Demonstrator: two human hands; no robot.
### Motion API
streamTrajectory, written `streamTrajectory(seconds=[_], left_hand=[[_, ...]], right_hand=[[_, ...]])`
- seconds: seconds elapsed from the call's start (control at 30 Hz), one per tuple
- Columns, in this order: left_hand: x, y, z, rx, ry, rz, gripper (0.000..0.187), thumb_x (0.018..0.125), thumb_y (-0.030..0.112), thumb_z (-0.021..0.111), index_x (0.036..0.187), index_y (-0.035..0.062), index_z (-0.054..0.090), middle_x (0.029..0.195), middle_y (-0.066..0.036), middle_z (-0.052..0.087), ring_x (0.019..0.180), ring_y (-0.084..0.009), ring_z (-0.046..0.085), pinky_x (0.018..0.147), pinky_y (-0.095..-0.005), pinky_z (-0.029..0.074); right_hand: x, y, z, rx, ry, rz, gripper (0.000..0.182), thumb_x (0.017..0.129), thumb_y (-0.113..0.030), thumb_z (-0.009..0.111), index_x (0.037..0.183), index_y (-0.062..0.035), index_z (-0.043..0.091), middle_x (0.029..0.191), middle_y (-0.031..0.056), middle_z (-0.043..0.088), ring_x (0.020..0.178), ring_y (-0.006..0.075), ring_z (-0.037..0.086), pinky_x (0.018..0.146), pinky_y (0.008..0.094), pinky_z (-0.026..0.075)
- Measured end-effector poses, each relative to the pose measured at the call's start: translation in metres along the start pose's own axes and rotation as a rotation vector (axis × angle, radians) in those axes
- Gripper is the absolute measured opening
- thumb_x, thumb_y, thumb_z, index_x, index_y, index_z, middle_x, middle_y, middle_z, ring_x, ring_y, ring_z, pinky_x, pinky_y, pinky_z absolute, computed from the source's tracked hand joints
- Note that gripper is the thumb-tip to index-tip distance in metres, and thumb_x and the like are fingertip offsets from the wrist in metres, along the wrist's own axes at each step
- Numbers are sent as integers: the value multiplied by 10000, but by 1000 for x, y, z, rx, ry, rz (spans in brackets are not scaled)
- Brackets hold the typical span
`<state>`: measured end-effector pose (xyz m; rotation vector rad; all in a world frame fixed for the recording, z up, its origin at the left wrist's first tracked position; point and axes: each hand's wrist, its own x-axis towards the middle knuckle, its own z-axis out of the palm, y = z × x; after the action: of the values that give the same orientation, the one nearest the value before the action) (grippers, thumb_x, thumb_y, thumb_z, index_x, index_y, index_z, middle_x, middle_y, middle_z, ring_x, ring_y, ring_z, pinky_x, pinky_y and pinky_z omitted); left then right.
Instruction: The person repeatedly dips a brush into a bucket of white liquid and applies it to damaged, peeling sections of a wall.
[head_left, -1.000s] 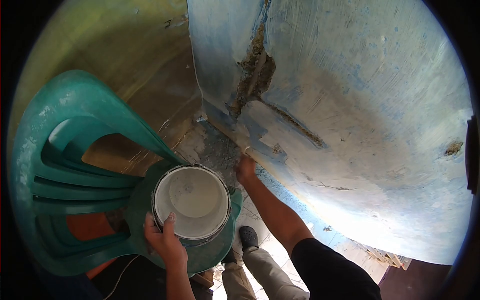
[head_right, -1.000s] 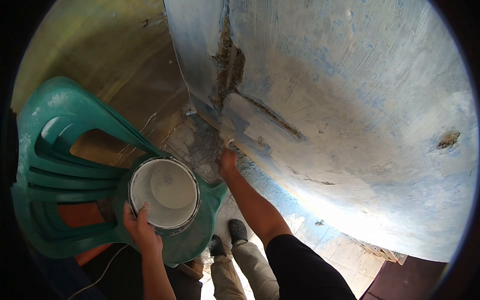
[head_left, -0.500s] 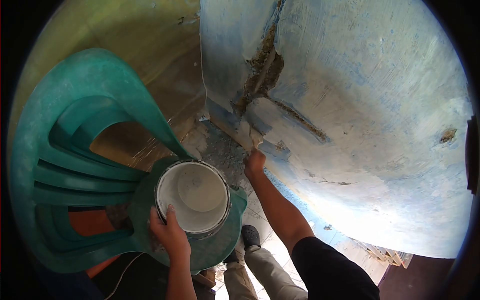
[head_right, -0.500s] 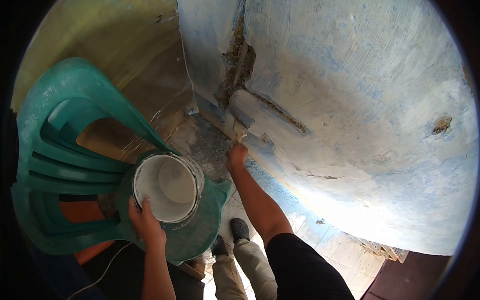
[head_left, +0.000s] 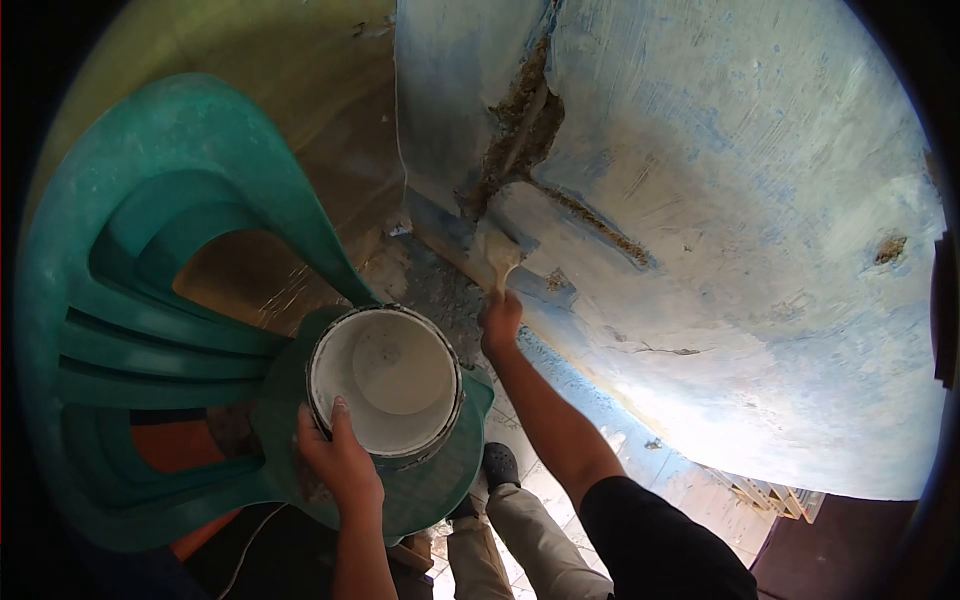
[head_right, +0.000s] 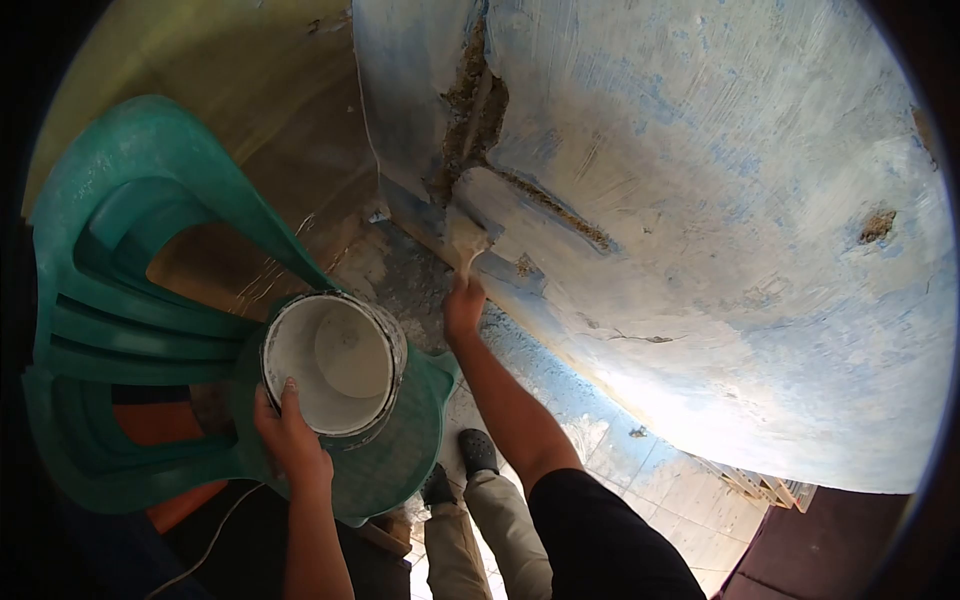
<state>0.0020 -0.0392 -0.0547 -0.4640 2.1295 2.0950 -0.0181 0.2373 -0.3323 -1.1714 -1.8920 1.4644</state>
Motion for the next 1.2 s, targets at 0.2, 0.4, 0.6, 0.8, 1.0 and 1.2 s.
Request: streamTrajectory(seconds=[0.2,0.4,0.6,0.8,1.0,1.2], left_hand=[[0,1,1,-16,8,-12,242,998,112,560,1180,-47,570,1121,-133,641,1005,-172,611,885,-318,484],[0,1,2,-6,20,-29,240,996,108,560,1184,-42,567,1132,-130,637,1018,-171,606,887,-316,483],[2,-3,-2,19,2,-19,275,997,124,542,1222,-32,564,1170,-122,618,1045,-180,604,904,-326,483],[0,-2,0,-26,35,-30,189,991,82,569,1137,-39,563,1079,-112,637,968,-147,594,870,-296,472],[-3,7,5,-22,46,-48,194,993,93,567,1134,-40,560,1081,-116,637,978,-155,599,871,-304,474],[-1,4,2,-5,48,-35,210,987,108,568,1138,-38,560,1085,-123,635,974,-169,600,874,-320,476]], right_hand=[[-6,-9,-4,266,-196,310,159,943,-175,583,886,-28,598,686,67,552,562,182,556,465,353,437],[11,-10,-3,-16,-54,-43,206,967,-194,557,859,-22,592,660,63,523,547,183,531,459,367,397],[13,-8,15,126,-234,306,163,899,-164,608,876,-3,619,663,107,573,561,230,585,520,396,462],[36,-28,26,-159,-129,-146,191,916,-177,598,877,10,608,684,133,587,574,252,593,527,394,440],[-18,-84,-4,-189,-31,-89,208,927,-172,596,910,35,609,757,268,637,721,449,639,626,493,460],[-21,-137,-37,-384,97,-248,223,974,-182,551,971,35,604,777,301,629,792,528,607,682,547,462]])
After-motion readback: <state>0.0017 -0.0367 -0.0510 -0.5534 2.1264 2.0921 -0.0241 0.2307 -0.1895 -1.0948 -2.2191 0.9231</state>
